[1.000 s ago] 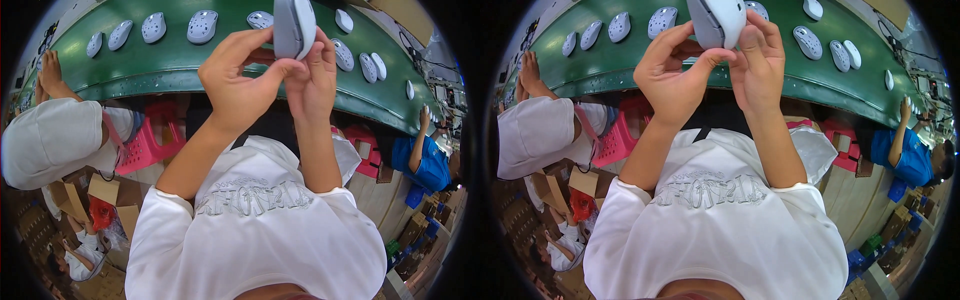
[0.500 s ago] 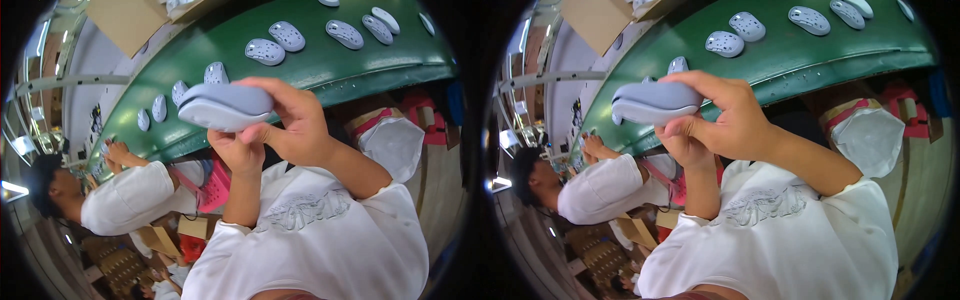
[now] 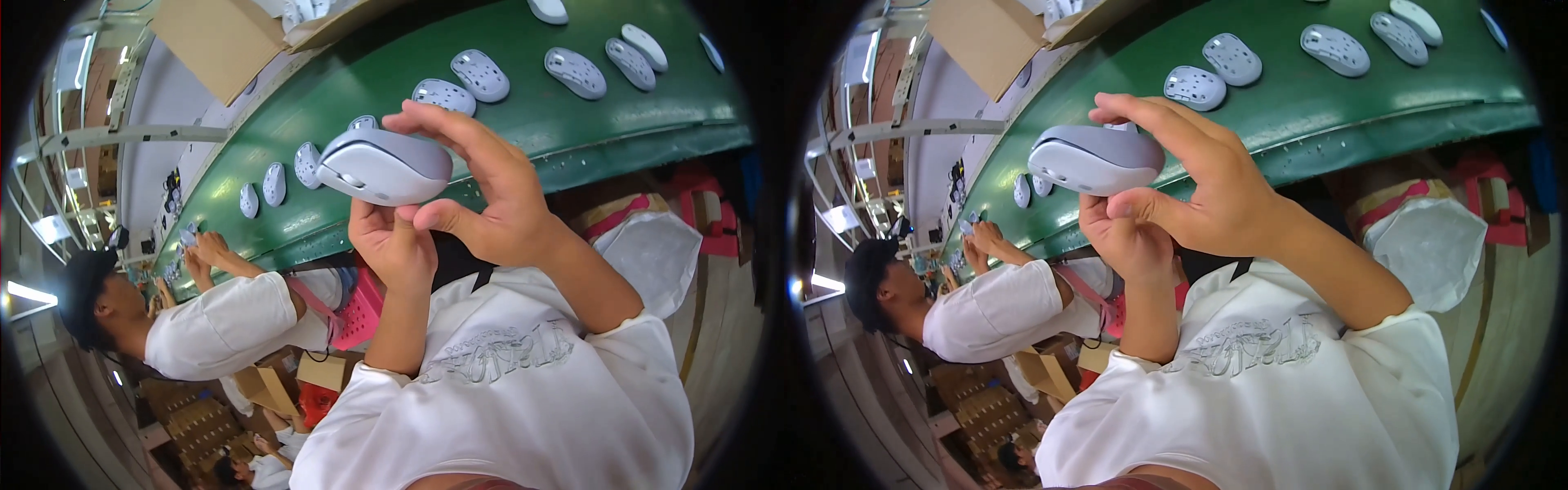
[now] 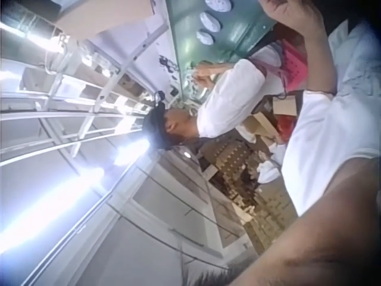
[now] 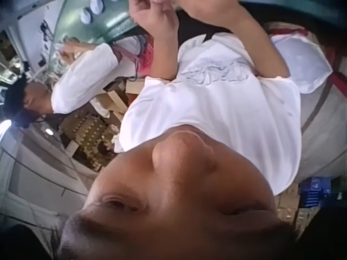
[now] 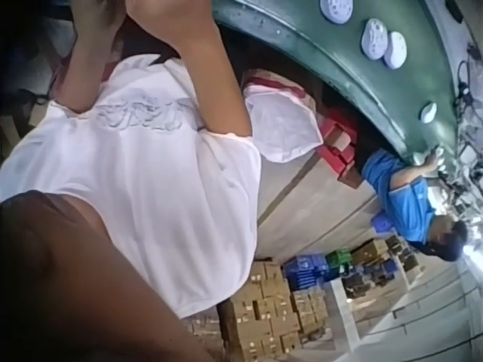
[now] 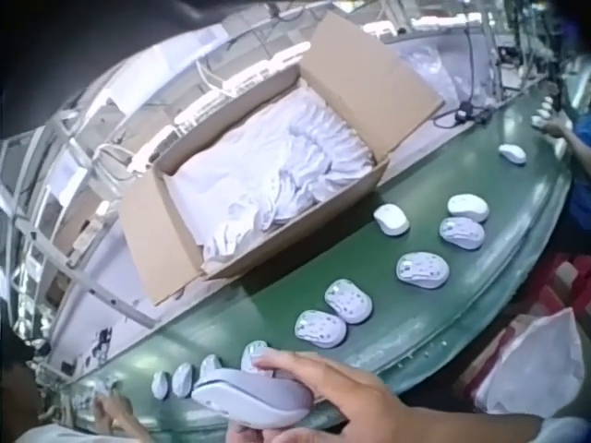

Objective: The person assembles computer mice by taking mouse bases and covers from a conveyor belt and a box, snapping the covers onto the bases by hand, and placing the assembled mice back onto the conveyor belt.

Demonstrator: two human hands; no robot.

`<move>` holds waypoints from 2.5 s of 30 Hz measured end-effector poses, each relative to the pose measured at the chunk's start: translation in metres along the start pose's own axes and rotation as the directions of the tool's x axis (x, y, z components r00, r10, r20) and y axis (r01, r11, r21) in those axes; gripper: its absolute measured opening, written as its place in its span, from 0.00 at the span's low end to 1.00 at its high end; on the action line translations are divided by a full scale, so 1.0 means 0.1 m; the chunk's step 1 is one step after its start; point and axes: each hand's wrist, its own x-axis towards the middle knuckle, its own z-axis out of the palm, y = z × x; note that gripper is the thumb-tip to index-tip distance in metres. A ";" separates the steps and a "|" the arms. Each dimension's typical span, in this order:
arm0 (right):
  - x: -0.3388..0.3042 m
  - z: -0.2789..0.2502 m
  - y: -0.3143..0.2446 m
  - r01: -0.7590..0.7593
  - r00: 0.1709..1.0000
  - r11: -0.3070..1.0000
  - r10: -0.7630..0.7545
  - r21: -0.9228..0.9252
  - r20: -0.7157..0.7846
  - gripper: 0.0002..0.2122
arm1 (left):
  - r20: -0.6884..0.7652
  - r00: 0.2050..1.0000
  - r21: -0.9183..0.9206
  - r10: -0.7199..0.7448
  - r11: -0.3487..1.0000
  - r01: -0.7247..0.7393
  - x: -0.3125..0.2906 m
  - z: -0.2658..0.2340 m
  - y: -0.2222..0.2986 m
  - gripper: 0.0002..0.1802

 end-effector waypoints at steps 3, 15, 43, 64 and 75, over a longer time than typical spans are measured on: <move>0.11 -0.01 0.00 0.033 0.999 0.999 -0.032 0.036 -0.032 0.22 | 0.013 0.999 0.201 0.047 0.978 -0.048 -0.06 0.17 0.05 0.26; -0.04 0.06 -0.11 -0.128 0.990 0.992 0.128 0.016 -0.053 0.15 | 0.039 0.980 0.307 0.195 0.931 -0.197 -0.31 0.28 0.04 0.26; -0.04 0.15 -0.19 -0.343 0.932 0.923 0.358 0.172 -0.061 0.18 | 0.053 0.908 0.623 0.415 0.697 -0.355 -0.34 0.25 0.01 0.28; -0.17 0.09 -0.19 -0.261 0.963 0.941 0.270 0.215 -0.010 0.16 | 0.129 0.911 0.510 0.393 0.761 -0.400 -0.35 0.09 0.00 0.27; -0.17 -0.09 -0.08 -0.342 0.925 0.914 0.369 0.219 -0.095 0.16 | 0.102 0.974 0.471 0.202 0.853 -0.226 -0.30 0.18 -0.14 0.27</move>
